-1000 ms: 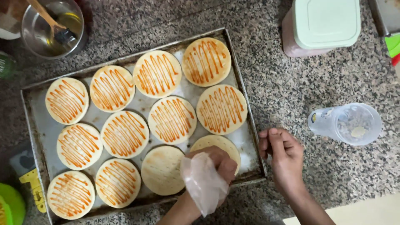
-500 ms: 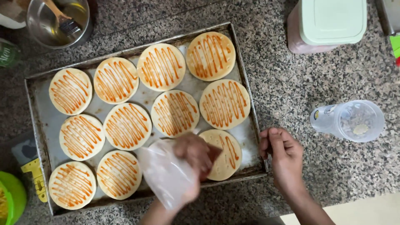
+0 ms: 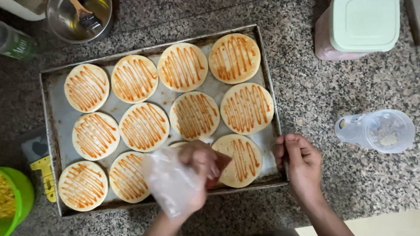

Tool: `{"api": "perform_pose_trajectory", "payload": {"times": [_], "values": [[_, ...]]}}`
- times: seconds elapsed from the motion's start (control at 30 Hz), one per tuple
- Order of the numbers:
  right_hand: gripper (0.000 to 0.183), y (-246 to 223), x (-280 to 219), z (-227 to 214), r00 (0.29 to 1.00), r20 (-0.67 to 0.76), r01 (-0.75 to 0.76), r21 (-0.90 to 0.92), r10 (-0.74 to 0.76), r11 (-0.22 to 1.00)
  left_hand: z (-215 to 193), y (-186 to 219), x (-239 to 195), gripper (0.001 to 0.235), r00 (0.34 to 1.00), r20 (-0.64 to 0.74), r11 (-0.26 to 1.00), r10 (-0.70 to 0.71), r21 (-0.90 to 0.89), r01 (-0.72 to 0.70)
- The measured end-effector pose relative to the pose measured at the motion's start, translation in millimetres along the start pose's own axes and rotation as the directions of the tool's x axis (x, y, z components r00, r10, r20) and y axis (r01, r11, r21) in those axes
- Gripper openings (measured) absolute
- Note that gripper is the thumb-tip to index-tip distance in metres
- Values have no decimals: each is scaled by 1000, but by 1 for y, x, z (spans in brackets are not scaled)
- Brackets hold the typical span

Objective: The person prepares small pizzas by drizzling sauce and adding ham slices onto dough rounds on a baking tray. They then move to a stovetop to deep-fry elongated dough pieces in a pan of oil, using chopsticks to turn them.

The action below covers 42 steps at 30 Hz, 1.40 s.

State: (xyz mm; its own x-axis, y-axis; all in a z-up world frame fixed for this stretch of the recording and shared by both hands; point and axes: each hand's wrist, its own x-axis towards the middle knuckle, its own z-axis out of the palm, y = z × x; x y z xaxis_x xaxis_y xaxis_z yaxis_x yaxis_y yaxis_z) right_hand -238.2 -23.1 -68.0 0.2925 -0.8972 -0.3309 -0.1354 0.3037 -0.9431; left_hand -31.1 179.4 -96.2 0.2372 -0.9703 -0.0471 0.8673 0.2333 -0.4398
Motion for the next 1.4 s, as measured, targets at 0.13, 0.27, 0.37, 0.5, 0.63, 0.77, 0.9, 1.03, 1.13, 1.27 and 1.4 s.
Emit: {"api": "perform_pose_trajectory", "payload": {"times": [0.13,0.27,0.37,0.5,0.63,0.77,0.9,1.03,1.13,1.27,1.4], "values": [[38,-2,2,8,999,11,-33,6,33,999,-41,28,-21,32,979,-4,924,205,330,-193],[36,-8,-1,10,998,49,-27,-31,29,999,34,-11,22,42,895,304,735,327,514,-443],[37,-3,0,11,998,39,-39,-27,40,999,28,-5,18,41,885,172,707,433,545,-451],[36,3,2,14,999,34,-20,-36,21,999,18,5,6,42,816,-35,667,577,597,-446],[36,-3,0,20,997,77,22,-41,-19,999,-6,17,-8,45,724,-165,628,670,646,-434],[38,-2,1,25,995,93,36,-54,-31,998,-25,20,-20,47,834,68,619,547,639,-458],[34,3,0,25,994,106,21,-39,-17,999,-8,7,3,25,999,44,997,32,66,-35],[34,8,-1,26,984,162,85,-61,-74,994,-44,37,-26,29,981,-32,961,194,206,-183],[35,-2,-5,35,985,159,71,-42,-63,997,-12,28,-14,36,941,-19,795,339,540,-276],[37,-4,-8,40,984,170,68,-85,-52,994,88,7,16,74,847,265,-275,461,950,-147],[40,4,-11,58,992,118,53,-3,-52,999,112,17,5,70,764,363,-423,533,897,-131]]}}
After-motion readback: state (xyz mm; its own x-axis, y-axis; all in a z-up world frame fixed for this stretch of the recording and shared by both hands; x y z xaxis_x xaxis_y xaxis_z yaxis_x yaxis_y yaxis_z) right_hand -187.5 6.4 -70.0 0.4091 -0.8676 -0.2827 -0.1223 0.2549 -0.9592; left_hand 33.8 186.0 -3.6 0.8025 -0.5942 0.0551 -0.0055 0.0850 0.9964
